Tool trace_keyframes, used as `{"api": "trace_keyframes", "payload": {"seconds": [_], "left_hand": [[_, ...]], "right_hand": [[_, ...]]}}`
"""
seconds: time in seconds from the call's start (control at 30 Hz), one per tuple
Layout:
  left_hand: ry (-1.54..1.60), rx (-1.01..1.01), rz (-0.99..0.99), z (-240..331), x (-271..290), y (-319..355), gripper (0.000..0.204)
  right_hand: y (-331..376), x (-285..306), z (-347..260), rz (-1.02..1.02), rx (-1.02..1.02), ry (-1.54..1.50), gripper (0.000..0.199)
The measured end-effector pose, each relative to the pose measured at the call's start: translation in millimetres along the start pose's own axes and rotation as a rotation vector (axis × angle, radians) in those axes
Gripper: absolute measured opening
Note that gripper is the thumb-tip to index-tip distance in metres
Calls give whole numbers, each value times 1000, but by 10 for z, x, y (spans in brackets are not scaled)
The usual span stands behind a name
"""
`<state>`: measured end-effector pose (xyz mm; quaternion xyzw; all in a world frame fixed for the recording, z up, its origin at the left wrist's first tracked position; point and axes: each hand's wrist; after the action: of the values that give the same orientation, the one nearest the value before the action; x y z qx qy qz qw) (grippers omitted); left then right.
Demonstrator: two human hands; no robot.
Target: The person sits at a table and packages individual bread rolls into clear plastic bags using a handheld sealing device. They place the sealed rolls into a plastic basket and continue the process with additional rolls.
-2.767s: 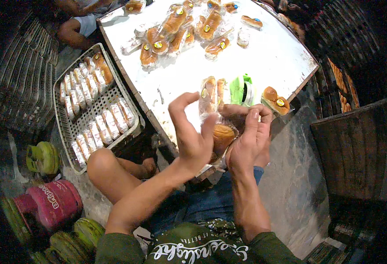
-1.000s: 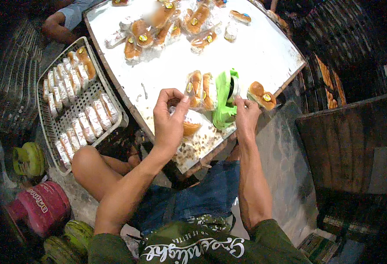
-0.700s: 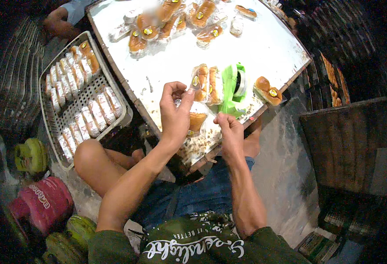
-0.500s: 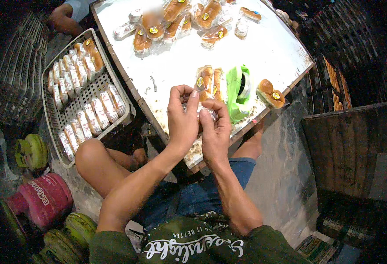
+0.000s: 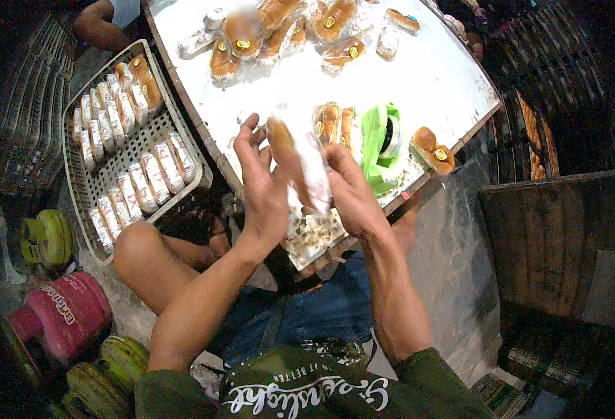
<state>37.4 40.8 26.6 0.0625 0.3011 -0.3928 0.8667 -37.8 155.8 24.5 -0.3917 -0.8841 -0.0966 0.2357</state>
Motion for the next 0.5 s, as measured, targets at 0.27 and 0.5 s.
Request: {"api": "trace_keyframes", "payload": {"seconds": [0.27,0.5], "left_hand": [[-391,324,112,-900,380,-592,79],[-1203,456,-242,-737,459,-641,77]], "right_hand": [[-975,695,285,-18,-52,1536,75],[-1193,90,550,-227,-87,979,81]]}}
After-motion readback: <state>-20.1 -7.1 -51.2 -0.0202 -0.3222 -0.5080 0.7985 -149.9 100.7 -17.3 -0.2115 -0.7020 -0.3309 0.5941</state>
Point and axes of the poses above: each hand's wrist, its own y-axis away from the middle knuckle, its own x-axis out of the back of the hand, z = x × y, and after that the axes turned 13 degrees about y, right-handed
